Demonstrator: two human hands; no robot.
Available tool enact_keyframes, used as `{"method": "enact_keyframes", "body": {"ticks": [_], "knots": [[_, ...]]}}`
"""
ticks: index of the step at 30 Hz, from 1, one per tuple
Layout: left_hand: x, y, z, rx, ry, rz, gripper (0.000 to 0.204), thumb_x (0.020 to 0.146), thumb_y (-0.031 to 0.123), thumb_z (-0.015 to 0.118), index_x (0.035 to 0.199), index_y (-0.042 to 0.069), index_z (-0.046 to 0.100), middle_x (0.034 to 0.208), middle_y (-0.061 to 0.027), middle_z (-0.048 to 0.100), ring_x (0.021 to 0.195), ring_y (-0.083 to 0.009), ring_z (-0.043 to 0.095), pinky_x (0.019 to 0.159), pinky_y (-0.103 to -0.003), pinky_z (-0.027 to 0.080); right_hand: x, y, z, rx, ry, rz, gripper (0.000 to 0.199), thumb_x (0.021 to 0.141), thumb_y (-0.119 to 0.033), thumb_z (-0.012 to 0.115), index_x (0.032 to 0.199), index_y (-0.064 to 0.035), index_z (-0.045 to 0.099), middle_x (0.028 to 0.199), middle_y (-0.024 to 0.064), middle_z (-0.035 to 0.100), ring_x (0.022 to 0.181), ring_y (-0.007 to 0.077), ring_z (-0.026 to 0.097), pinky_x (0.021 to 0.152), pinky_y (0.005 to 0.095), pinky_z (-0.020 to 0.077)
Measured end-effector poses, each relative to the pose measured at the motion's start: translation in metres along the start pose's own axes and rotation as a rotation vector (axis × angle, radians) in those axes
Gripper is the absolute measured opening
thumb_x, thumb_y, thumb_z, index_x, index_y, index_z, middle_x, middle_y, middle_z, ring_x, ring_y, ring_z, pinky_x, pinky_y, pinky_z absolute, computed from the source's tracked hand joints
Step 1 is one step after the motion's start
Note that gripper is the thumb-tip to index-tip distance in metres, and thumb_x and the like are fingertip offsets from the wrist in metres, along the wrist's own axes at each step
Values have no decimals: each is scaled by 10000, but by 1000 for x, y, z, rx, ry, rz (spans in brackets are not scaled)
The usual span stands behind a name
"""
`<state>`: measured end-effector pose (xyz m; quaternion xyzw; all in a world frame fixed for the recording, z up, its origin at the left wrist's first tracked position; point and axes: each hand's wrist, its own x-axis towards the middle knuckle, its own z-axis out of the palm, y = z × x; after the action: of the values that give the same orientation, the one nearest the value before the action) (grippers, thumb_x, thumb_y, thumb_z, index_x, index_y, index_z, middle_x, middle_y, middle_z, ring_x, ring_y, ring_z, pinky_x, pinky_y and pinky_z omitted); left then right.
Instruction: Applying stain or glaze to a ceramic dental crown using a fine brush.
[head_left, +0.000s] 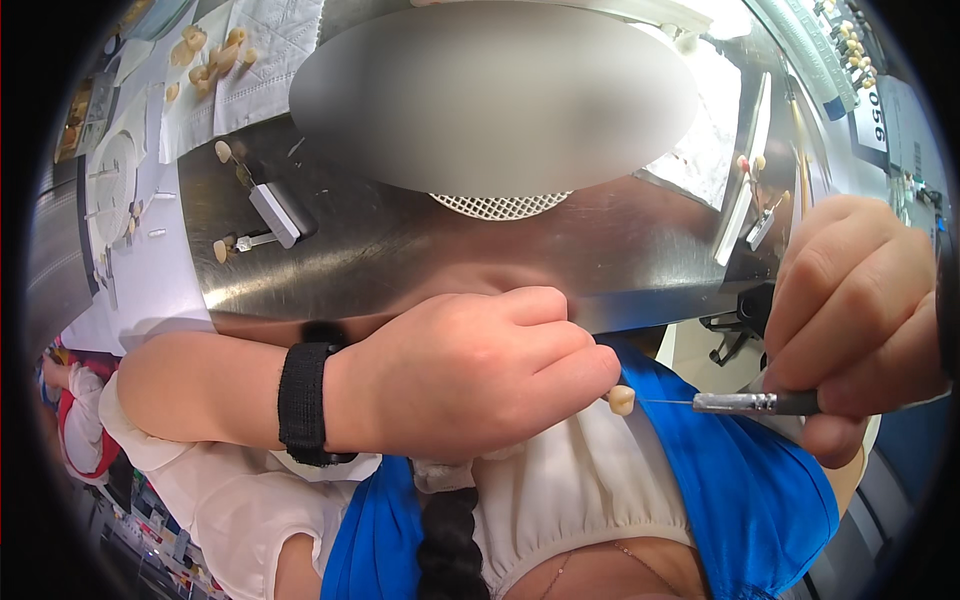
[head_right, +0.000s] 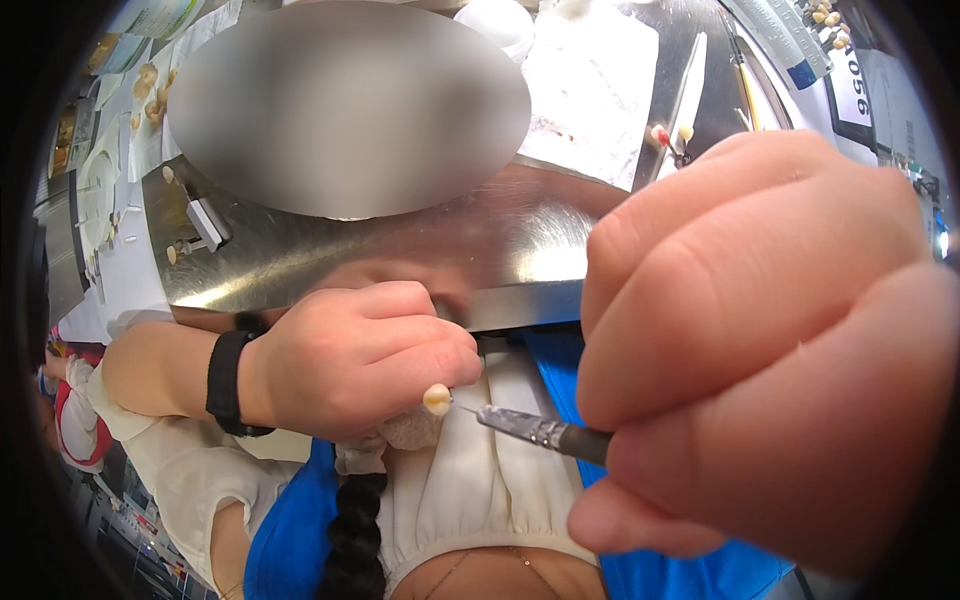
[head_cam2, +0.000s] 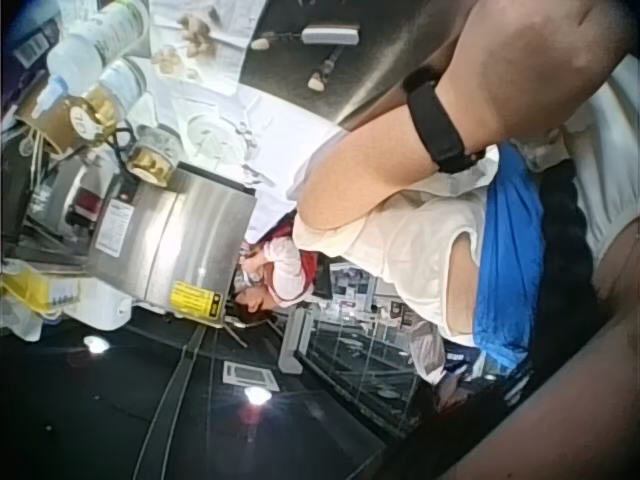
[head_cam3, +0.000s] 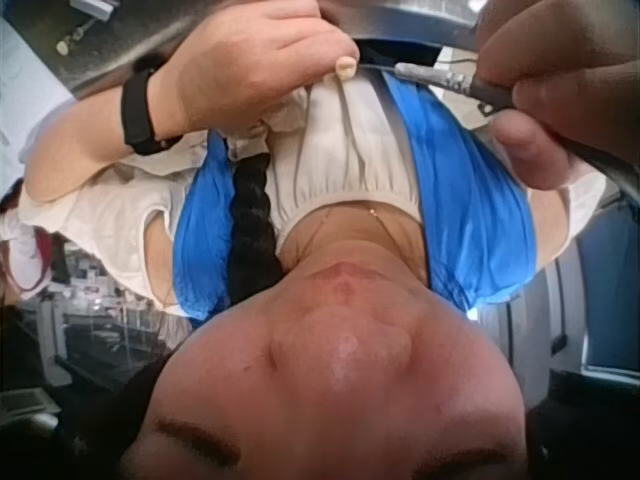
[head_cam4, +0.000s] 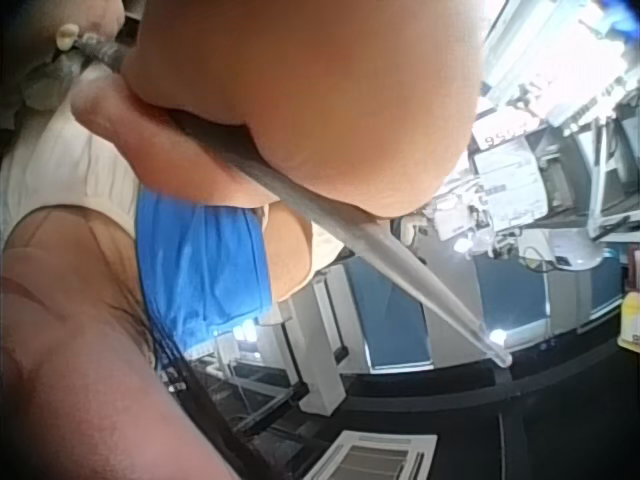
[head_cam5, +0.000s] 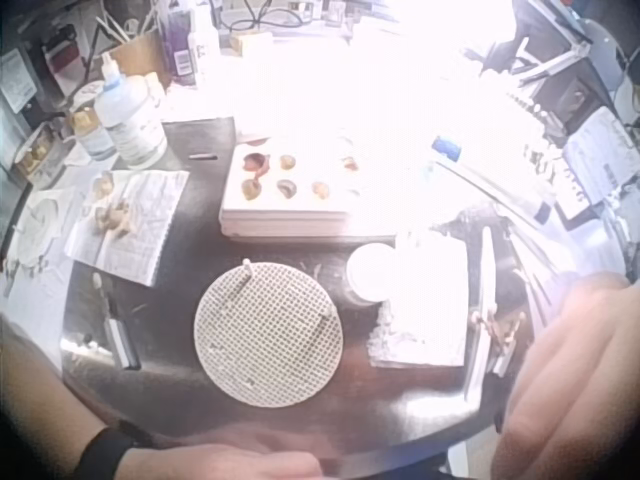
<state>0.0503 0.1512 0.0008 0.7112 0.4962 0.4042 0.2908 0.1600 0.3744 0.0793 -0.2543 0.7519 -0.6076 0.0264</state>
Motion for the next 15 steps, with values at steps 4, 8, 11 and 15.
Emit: {"method": "enact_keyframes", "body": {"ticks": [4, 8, 11, 15], "knots": [[0, 1, -2, -13, -56, -26, 196, 670, 83, 612, 863, 51, 596, 847, -42, 624, 664, -193, 546, 567, -273, 486, -1, -2, -1, 4, -12, 9, 253, 739, -101, 760, 710, -64, 512, 635, 75, 616, 469, 119, 563, 376, 172, 430], [1, -1, 5, 9, 65, 23, 94, 709, 81, 579, 770, 70, 508, 652, -4, 460, 625, -151, 468, 496, -236, 440, -2, -2, -1, 6, -19, 17, 253, 738, -99, 760, 711, -65, 512, 635, 75, 616, 471, 119, 564, 378, 172, 432], [0, -2, 6, 10, 54, 27, 100, 706, 78, 580, 771, 67, 503, 649, -6, 448, 623, -152, 464, 487, -238, 439, -3, -3, -2, 8, -26, 19, 253, 737, -98, 761, 712, -65, 512, 636, 75, 617, 472, 120, 565, 379, 172, 434], [-1, -2, 6, 9, 50, 23, 103, 706, 78, 582, 767, 64, 501, 651, -11, 445, 621, -153, 461, 475, -242, 440, -4, -4, -2, 15, -38, 38, 253, 737, -96, 761, 714, -66, 512, 637, 76, 617, 473, 120, 565, 381, 173, 436]]}}
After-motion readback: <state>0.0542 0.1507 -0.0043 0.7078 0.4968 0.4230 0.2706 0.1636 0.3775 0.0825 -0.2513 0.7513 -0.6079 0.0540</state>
